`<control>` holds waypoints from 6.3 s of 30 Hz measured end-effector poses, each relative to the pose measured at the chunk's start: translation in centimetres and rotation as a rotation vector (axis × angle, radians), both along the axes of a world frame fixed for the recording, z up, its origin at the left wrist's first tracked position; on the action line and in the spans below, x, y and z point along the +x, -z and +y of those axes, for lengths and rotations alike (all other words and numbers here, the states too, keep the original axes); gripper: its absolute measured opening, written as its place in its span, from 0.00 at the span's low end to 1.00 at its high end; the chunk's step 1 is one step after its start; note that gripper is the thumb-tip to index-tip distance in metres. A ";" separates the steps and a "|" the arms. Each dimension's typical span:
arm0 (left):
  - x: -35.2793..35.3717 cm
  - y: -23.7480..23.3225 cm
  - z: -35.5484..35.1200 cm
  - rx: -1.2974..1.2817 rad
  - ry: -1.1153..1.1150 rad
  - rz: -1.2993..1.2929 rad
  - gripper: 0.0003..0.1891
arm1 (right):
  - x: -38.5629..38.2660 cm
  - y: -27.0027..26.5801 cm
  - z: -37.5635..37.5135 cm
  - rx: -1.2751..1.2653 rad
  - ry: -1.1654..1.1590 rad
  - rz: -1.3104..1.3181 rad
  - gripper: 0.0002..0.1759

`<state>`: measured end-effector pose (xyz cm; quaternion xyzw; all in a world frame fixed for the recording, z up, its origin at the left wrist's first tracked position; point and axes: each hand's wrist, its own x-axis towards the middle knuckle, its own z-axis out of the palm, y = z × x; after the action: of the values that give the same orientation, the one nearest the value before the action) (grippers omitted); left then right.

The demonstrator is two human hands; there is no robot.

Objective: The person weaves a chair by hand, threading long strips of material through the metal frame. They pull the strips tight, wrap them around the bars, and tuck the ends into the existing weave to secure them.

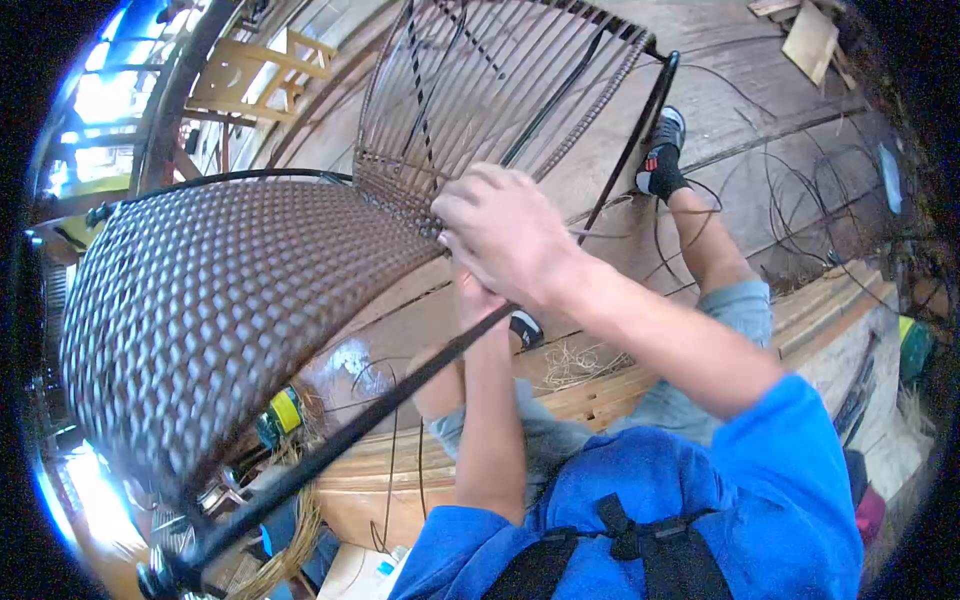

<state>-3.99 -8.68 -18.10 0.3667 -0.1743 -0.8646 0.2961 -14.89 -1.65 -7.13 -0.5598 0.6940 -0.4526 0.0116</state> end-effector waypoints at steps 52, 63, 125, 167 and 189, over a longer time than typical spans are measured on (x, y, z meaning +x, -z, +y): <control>1.4 1.8 0.7 -0.085 0.066 0.060 0.26 | 1.7 8.6 -0.6 0.215 0.397 0.103 0.28; 0.7 1.9 0.7 -0.052 0.081 0.157 0.21 | 2.7 7.6 -1.6 0.248 0.438 0.183 0.25; 7.7 -2.5 18.4 -0.406 0.417 -0.239 0.10 | 4.9 13.5 10.8 0.492 0.185 0.096 0.31; -4.9 -6.7 20.0 -0.232 0.573 0.431 0.08 | -16.4 5.6 43.0 0.788 -0.105 0.286 0.12; -4.5 -5.5 23.3 -0.143 1.036 0.210 0.11 | -11.9 -1.8 43.6 0.990 0.118 -0.475 0.14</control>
<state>-8.47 14.58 -12.58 0.1230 -0.3607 -0.9154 -0.1296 -26.79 41.92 -5.30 -0.3299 0.8325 -0.1858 0.4044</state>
